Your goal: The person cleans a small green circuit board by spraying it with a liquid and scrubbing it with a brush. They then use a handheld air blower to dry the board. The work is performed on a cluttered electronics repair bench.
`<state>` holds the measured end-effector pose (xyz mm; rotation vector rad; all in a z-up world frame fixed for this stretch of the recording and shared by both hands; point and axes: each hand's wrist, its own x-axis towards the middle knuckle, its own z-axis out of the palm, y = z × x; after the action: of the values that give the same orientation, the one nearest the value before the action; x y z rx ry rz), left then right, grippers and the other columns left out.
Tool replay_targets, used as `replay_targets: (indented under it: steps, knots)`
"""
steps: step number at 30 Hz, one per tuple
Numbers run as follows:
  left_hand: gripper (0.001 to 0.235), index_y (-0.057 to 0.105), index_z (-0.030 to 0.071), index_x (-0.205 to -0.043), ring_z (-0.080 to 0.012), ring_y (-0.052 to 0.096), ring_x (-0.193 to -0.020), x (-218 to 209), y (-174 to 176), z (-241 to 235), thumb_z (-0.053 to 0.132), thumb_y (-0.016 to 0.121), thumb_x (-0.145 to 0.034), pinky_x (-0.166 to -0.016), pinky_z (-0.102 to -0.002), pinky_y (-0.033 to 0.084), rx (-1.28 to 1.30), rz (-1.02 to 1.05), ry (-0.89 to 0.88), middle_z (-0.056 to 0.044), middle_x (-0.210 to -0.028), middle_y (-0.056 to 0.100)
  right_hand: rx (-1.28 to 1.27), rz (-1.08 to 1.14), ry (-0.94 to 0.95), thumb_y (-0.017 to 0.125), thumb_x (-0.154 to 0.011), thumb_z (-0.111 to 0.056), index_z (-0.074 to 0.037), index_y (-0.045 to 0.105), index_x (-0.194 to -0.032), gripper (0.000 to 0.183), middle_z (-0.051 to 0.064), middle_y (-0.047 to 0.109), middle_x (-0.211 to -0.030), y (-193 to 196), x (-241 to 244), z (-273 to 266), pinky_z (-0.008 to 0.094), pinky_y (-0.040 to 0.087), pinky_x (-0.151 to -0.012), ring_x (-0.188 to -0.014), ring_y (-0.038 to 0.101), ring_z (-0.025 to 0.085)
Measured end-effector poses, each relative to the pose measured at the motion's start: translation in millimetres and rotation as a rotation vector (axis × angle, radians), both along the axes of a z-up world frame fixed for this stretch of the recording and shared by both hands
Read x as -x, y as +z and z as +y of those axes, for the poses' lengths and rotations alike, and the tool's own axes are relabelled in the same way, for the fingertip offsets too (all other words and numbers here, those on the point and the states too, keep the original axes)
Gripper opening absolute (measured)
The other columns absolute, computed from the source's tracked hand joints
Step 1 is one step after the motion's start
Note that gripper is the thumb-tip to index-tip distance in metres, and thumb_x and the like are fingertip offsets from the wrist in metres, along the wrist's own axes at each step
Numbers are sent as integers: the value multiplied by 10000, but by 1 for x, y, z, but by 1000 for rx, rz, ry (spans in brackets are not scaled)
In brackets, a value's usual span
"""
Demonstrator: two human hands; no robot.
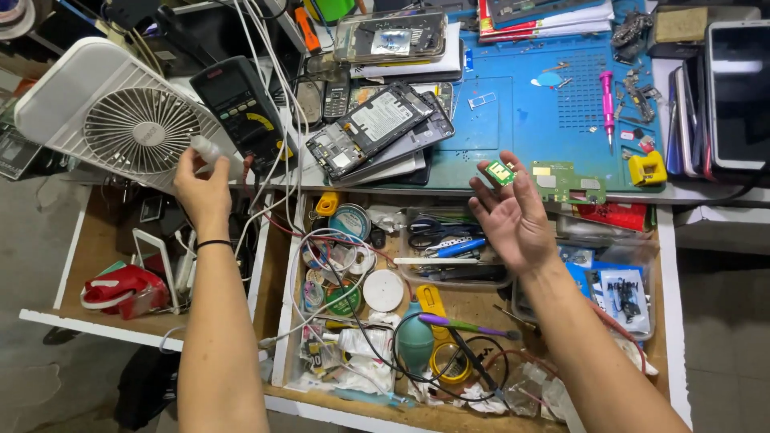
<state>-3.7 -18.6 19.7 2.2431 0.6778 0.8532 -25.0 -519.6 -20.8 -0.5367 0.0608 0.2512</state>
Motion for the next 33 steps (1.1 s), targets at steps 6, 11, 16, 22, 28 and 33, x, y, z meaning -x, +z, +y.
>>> replay_targets:
  steps: [6, 11, 16, 22, 28, 33]
  knots:
    - [372, 615, 125, -1223, -233, 708, -860, 13, 8, 1, 142, 800, -900, -739, -352, 594, -203, -236, 27, -84, -1030, 695, -67, -4, -10, 590, -1011, -362, -182, 453, -1512, 549, 139, 657, -1321, 2, 25, -11, 413, 572, -985, -1197, 667, 296]
    - [338, 512, 6, -1303, -304, 649, -1024, 63, 80, -106, 148, 630, -1021, -812, -375, 623, -205, -464, -300, -218, -1192, 608, -130, 18, -2, 761, -920, -359, -163, 510, -1440, 610, 134, 628, -1175, 18, 42, -28, 424, 557, -971, -1114, 638, 297]
    - [462, 569, -26, -1286, -372, 650, -1048, 97, 80, -228, 258, 714, -952, -861, -450, 578, 201, -177, -765, -250, -1164, 617, -8, -124, 18, 580, -983, -454, -210, 466, -1514, 596, 167, 676, -1126, -5, 41, -23, 507, 536, -1041, -1139, 672, 332]
    - [310, 678, 23, -1052, -320, 714, -1042, 93, 45, -315, 204, 827, -848, -834, -393, 592, 231, -101, -1047, -140, -1141, 713, 35, -225, 36, 569, -993, -432, -194, 407, -1512, 594, 206, 662, -1157, -2, 52, -5, 564, 480, -1095, -1238, 630, 385]
    - [447, 709, 113, -1178, -297, 703, -983, 107, 36, -364, 294, 872, -804, -877, -392, 560, 124, -312, -986, -68, -1080, 726, 56, -104, -150, 533, -1022, -441, -197, 313, -1563, 633, 183, 635, -1162, 18, 59, 7, 466, 583, -964, -1106, 688, 311]
    - [500, 727, 115, -1233, -287, 661, -1024, 123, 23, -380, 292, 876, -790, -900, -397, 555, -88, -340, -958, -70, -1089, 690, 222, -7, -321, 492, -1053, -431, -164, 304, -1559, 602, 167, 609, -1039, 25, 68, 15, 269, 587, -659, -729, 673, 181]
